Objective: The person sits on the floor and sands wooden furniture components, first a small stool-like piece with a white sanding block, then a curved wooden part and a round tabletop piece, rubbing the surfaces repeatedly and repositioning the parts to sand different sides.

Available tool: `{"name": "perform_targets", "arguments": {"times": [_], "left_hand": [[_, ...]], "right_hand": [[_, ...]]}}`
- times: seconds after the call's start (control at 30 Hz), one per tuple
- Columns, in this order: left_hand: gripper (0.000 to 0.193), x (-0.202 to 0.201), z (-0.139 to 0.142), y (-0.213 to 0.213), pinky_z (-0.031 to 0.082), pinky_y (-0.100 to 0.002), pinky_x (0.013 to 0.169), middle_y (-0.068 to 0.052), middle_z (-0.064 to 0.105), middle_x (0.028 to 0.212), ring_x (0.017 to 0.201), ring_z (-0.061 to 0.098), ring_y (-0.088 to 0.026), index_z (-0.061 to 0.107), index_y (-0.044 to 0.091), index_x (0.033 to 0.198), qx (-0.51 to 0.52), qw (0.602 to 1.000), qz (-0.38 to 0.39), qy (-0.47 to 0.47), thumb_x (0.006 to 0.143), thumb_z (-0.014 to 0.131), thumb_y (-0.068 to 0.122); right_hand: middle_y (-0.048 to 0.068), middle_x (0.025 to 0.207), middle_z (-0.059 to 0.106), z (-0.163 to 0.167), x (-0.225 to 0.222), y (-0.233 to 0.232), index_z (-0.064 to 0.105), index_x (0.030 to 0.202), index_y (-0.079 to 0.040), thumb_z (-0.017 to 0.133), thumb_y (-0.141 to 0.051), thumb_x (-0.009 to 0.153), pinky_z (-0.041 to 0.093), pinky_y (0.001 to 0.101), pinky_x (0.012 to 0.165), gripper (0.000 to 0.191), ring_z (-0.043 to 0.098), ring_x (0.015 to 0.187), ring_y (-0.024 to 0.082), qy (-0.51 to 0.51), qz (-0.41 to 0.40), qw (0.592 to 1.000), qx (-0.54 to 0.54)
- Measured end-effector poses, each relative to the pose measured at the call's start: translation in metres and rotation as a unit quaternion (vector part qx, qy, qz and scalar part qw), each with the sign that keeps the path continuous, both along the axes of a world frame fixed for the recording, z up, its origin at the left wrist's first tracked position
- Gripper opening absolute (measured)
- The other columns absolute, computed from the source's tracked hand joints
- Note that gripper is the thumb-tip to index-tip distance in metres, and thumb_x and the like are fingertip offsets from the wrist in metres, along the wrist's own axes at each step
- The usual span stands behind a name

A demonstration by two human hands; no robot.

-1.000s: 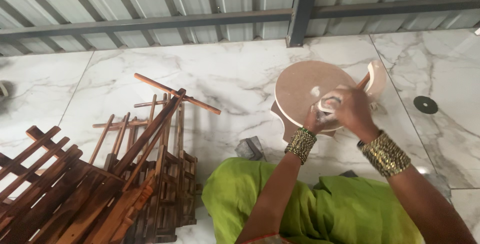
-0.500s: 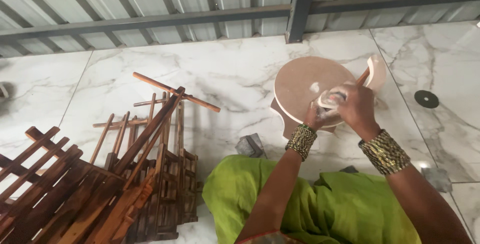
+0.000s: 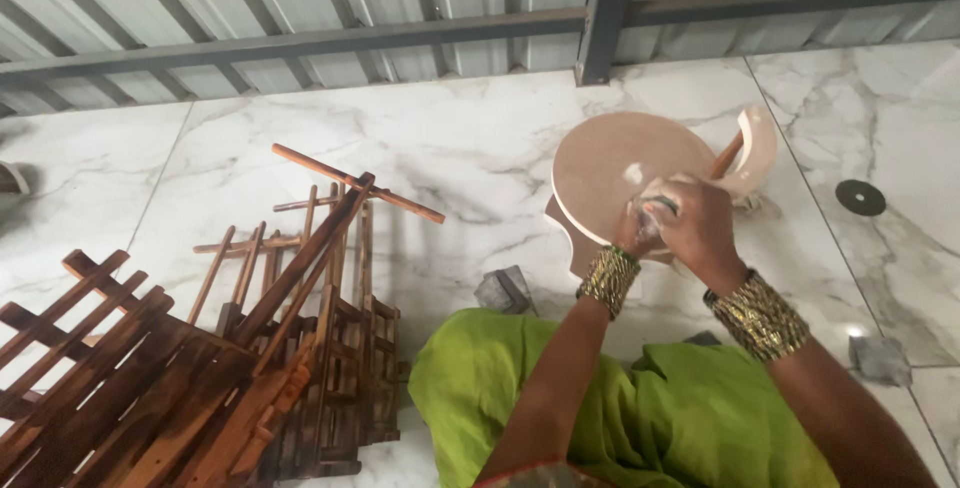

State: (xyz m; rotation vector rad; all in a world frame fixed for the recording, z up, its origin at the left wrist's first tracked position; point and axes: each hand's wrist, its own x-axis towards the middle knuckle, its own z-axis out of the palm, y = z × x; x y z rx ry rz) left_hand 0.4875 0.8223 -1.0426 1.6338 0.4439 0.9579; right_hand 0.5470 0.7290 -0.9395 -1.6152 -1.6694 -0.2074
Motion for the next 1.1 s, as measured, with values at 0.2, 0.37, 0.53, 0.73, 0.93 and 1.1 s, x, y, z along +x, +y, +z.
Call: {"name": "perform_targets", "arguments": {"times": [0.2, 0.37, 0.53, 0.73, 0.93, 1.1], "left_hand": [[0.051, 0.000, 0.026, -0.004, 0.062, -0.039, 0.091, -0.019, 0.067, 0.119, 0.108, 0.070, -0.027, 0.055, -0.004, 0.128, -0.571, 0.735, -0.193, -0.309, 0.097, 0.060, 0.035], [0.054, 0.000, 0.014, -0.004, 0.060, -0.041, 0.092, -0.023, 0.067, 0.120, 0.108, 0.069, -0.029, 0.056, -0.014, 0.131, -0.242, 0.935, -0.103, -0.237, 0.100, 0.067, 0.029], [0.044, -0.007, -0.002, -0.001, 0.059, -0.034, 0.096, -0.014, 0.065, 0.127, 0.113, 0.067, -0.018, 0.055, 0.000, 0.135, 0.039, 0.989, 0.026, -0.141, 0.095, 0.067, 0.016], [0.052, -0.013, 0.017, -0.002, 0.060, -0.036, 0.093, -0.017, 0.071, 0.119, 0.107, 0.070, -0.020, 0.060, -0.003, 0.127, 0.052, 0.997, 0.025, -0.052, 0.083, 0.081, 0.015], [0.052, -0.012, 0.014, -0.004, 0.059, -0.035, 0.095, -0.015, 0.069, 0.124, 0.110, 0.069, -0.022, 0.054, -0.003, 0.138, 0.032, 0.993, 0.007, -0.114, 0.094, 0.069, 0.019], [0.054, -0.001, 0.025, 0.004, 0.062, -0.042, 0.088, -0.023, 0.070, 0.115, 0.104, 0.071, -0.033, 0.056, -0.008, 0.126, -0.575, 0.734, -0.207, -0.296, 0.091, 0.071, 0.031]], "right_hand": [[0.013, 0.096, 0.074, -0.005, 0.065, -0.013, 0.080, 0.103, -0.007, 0.080, -0.011, 0.089, 0.056, 0.0376, 0.078, 0.015, 0.072, 0.082, 0.027, 0.017, -0.076, 0.996, 0.040], [0.012, 0.087, 0.068, -0.007, 0.063, -0.014, 0.076, 0.093, -0.009, 0.076, -0.008, 0.092, 0.051, 0.0434, 0.073, 0.002, 0.066, 0.079, 0.034, -0.087, -0.114, 0.985, 0.091], [0.012, 0.085, 0.068, -0.033, 0.002, 0.011, 0.074, 0.089, -0.008, 0.072, -0.008, 0.080, 0.050, 0.0439, 0.070, 0.010, 0.065, 0.077, 0.032, -0.018, -0.045, 0.997, 0.051], [0.012, 0.089, 0.067, -0.012, 0.068, -0.011, 0.075, 0.098, -0.012, 0.080, -0.015, 0.089, 0.051, 0.0444, 0.073, 0.010, 0.065, 0.080, 0.034, -0.086, -0.185, 0.977, 0.066], [0.009, 0.093, 0.068, -0.050, 0.026, 0.006, 0.071, 0.101, -0.006, 0.069, -0.006, 0.087, 0.053, 0.0424, 0.075, 0.014, 0.067, 0.081, 0.026, -0.076, -0.119, 0.988, 0.061], [0.008, 0.091, 0.069, -0.019, 0.062, -0.002, 0.073, 0.097, -0.009, 0.065, 0.000, 0.086, 0.052, 0.0420, 0.074, 0.016, 0.066, 0.080, 0.029, -0.102, -0.073, 0.987, 0.104]]}}
